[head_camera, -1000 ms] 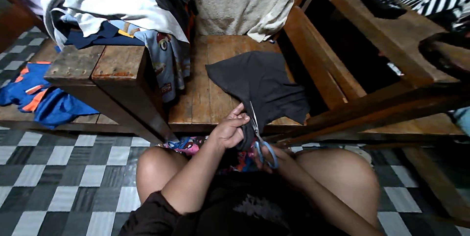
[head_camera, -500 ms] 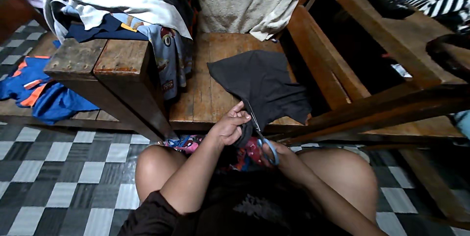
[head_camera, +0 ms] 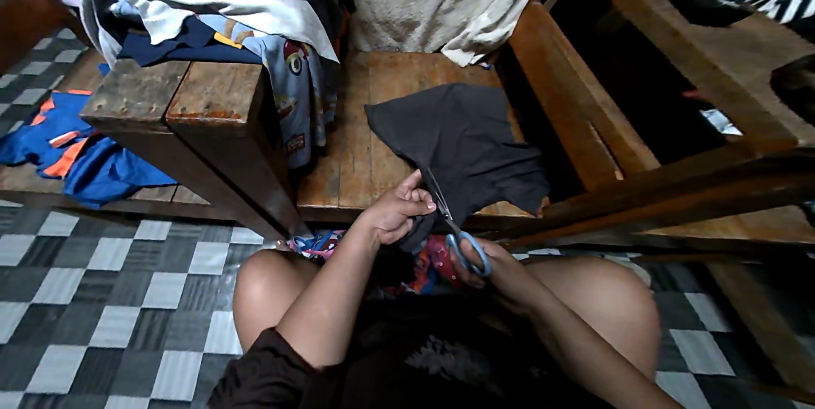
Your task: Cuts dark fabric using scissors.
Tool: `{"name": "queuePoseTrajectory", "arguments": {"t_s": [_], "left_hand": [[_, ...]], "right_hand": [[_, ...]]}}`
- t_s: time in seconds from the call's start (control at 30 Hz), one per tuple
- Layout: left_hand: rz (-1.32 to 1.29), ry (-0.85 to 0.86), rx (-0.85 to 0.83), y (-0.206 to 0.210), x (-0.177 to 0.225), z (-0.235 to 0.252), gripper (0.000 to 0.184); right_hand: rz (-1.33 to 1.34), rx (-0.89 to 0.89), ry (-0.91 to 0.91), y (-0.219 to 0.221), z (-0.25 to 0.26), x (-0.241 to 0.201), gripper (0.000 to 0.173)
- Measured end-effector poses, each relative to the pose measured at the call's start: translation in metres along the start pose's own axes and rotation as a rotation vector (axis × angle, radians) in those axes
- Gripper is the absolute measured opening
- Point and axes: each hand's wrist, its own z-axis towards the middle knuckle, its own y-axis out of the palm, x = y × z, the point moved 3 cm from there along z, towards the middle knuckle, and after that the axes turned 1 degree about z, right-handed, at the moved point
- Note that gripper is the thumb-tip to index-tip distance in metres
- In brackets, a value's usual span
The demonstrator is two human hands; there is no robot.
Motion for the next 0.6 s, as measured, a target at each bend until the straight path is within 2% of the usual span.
{"name": "queuePoseTrajectory", "arguments": {"t_s": [0.27,0.43,0.6], "left_hand": [[0.06,-0.02,-0.017,-0.0052,0.0007,-0.0001,0.078],[0.16,-0.056,-0.019,-0.0078,0.0028,-0.0018,0.085],[0.283,-0.076,-0.03,-0.0082,0.0046,-0.0028,0.075]], "right_hand": [[0.0,0.031,0.016,0.0016,0.0016,0.0004,0.025],[0.023,-0.027,0.046,-0.0009,0.0017,0.0002,0.027],[-0.03,-0.063,0.032,-0.0003,0.0056,-0.0019,0.028]]}}
